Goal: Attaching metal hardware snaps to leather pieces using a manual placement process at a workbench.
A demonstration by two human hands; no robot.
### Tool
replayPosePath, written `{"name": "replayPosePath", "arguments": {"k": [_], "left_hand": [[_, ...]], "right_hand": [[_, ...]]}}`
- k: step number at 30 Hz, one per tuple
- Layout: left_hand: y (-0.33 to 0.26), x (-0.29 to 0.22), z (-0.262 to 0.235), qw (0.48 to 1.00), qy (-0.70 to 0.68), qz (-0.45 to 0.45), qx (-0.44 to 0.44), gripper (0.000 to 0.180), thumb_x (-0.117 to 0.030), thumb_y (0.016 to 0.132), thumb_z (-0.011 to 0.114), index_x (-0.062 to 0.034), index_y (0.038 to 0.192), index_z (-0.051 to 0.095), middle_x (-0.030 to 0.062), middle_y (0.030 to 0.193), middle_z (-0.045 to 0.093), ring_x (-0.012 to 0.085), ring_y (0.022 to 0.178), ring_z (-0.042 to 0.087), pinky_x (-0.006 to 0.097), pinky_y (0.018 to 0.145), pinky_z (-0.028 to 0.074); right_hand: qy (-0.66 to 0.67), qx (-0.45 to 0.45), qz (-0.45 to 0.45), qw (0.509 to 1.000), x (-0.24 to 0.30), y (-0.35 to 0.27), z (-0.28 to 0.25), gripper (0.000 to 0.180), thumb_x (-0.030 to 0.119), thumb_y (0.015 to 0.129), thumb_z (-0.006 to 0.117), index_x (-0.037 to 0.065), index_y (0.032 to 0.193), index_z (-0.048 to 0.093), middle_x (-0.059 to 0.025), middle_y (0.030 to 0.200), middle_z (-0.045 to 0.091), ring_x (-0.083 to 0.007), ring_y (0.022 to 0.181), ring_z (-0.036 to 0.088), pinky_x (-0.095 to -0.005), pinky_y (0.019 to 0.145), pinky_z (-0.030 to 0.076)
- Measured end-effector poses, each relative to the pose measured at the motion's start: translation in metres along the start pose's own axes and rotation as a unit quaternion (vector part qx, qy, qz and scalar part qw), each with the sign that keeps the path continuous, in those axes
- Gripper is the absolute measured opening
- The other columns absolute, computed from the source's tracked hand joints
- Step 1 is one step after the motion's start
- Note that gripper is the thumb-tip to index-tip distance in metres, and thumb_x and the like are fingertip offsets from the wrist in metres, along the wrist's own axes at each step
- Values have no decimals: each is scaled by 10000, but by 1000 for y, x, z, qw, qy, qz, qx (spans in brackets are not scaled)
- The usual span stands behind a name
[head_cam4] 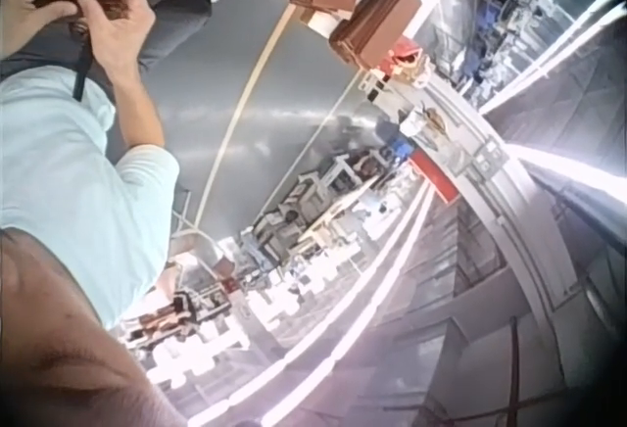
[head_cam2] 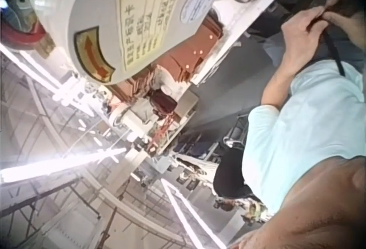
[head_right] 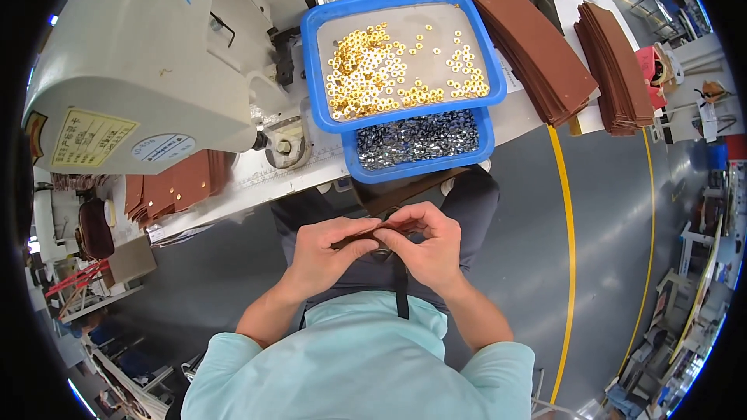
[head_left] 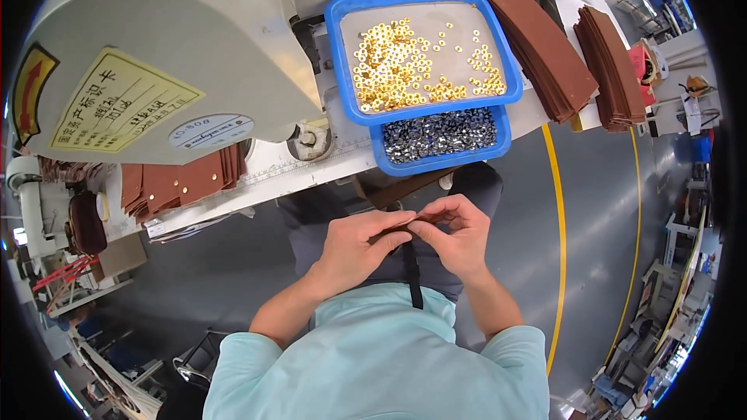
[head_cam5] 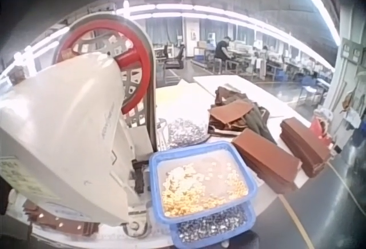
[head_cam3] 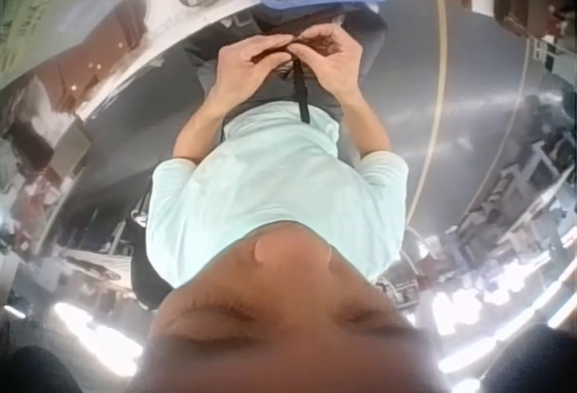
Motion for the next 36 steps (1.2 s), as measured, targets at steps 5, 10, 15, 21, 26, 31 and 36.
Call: {"name": "replayPosePath", "arguments": {"k": [5, 10, 15, 21, 26, 31, 36], "left_hand": [[6, 1, -11, 999, 18, 38, -25, 284, -50, 873, 777, -54, 1156, 767, 89, 972, 776, 189, 796, 740, 291, 698, 588], [1, -20, -9, 980, 132, 146, -34, 299, -8, 786, 788, -93, 1073, 777, 43, 975, 779, 195, 784, 738, 288, 675, 592], [-17, -49, -8, 927, 185, 310, -98, 230, -9, 761, 780, -78, 980, 760, 41, 950, 776, 194, 778, 739, 282, 641, 597], [-37, -62, -12, 887, 230, 379, -129, 179, -30, 736, 790, -60, 906, 740, 56, 896, 770, 194, 775, 741, 283, 616, 596], [-39, -60, -13, 886, 238, 378, -121, 177, -39, 731, 785, -70, 899, 740, 44, 901, 763, 194, 783, 739, 276, 622, 594], [-46, -55, -15, 889, 235, 377, -113, 194, -66, 718, 778, -86, 909, 746, 43, 925, 760, 193, 791, 736, 277, 630, 594], [-46, -64, -12, 875, 262, 396, -93, 210, -101, 696, 785, -99, 902, 740, 21, 925, 751, 207, 826, 728, 297, 650, 607]], "right_hand": [[-246, 115, -124, 955, 38, 30, 13, 119, 42, 917, 741, -8, 1023, 763, -125, 968, 774, -167, 843, 742, -287, 743, 584], [-539, -23, -284, 793, 76, 74, 4, 162, 59, 858, 749, 4, 1010, 759, -143, 996, 726, -340, 928, 706, -421, 817, 574], [-565, 5, -251, 786, 48, 103, 5, 118, 52, 854, 726, -2, 956, 750, -147, 885, 678, -355, 864, 679, -467, 783, 557], [-569, -11, -279, 774, 46, 104, 8, 58, 45, 856, 728, 31, 911, 740, -124, 847, 665, -323, 831, 678, -434, 733, 557], [-522, -26, -318, 791, 62, 95, 7, 67, 15, 877, 734, 27, 941, 748, -128, 918, 733, -311, 826, 717, -380, 739, 567], [-265, 77, -86, 957, 52, 62, 7, 203, -46, 859, 760, -11, 1059, 769, -130, 1029, 781, -215, 905, 759, -326, 800, 611], [-1, 230, 141, 963, 10, 9, 32, 187, -76, 884, 749, -66, 1070, 761, -140, 1028, 780, -194, 948, 756, -300, 839, 623]]}}
Point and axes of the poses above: each hand's wrist, its own y-axis towards the middle knuckle, its own z-axis out of the palm, x = y × z, the point moved 10 cm from there along y, towards the middle knuckle
